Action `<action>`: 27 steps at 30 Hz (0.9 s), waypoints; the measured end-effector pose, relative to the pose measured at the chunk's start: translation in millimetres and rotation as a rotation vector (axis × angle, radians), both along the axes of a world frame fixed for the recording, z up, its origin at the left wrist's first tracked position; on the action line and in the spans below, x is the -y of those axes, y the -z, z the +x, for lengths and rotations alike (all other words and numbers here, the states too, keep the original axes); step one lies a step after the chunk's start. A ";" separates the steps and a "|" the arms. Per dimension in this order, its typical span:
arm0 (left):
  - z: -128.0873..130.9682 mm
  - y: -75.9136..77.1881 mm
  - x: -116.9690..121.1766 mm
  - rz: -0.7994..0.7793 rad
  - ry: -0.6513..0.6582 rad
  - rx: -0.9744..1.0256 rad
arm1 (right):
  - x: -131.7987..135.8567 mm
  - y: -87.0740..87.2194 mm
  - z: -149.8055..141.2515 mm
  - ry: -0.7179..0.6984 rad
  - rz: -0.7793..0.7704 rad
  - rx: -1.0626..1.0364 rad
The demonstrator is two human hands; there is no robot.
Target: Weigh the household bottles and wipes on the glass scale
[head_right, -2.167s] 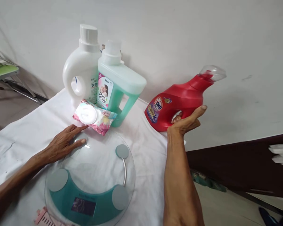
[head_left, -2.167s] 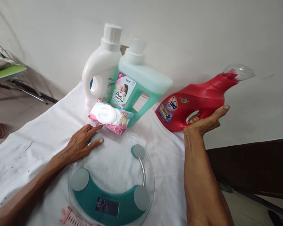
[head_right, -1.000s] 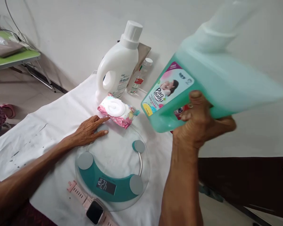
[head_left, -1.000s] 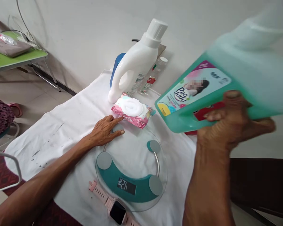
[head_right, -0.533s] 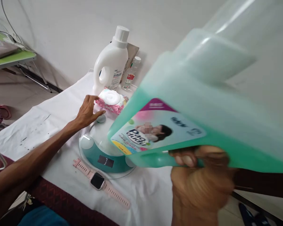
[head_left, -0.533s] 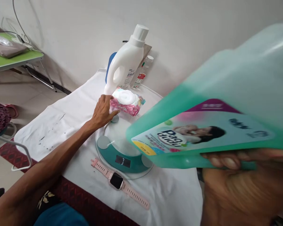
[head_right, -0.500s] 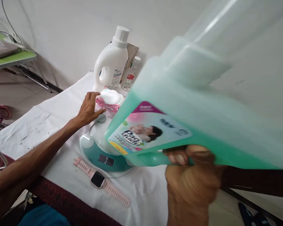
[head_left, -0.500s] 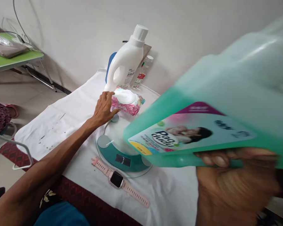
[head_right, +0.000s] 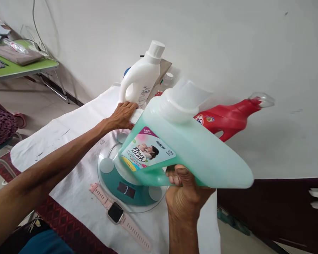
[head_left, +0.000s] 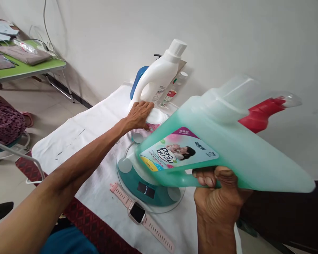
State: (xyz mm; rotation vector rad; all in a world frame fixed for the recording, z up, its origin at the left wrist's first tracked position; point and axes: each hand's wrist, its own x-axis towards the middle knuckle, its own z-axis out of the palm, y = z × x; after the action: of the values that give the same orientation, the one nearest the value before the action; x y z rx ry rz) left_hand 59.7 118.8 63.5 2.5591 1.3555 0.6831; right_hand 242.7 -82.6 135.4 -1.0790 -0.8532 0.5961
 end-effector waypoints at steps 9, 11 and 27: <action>-4.3 7.2 30.0 0.014 -0.175 0.000 | -2.0 8.9 -4.8 0.064 0.053 0.035; -7.5 11.1 37.9 0.034 -0.211 0.003 | -1.5 13.1 -3.2 0.050 0.059 0.054; -133.6 13.2 83.5 0.094 -0.499 0.265 | -2.3 28.3 8.0 -0.024 0.104 0.130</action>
State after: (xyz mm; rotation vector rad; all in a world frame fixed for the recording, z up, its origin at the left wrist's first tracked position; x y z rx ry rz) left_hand -73.9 35.3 50.2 2.0942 1.9114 1.1405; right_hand 250.7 -80.2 107.1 -1.0221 -1.0008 0.4995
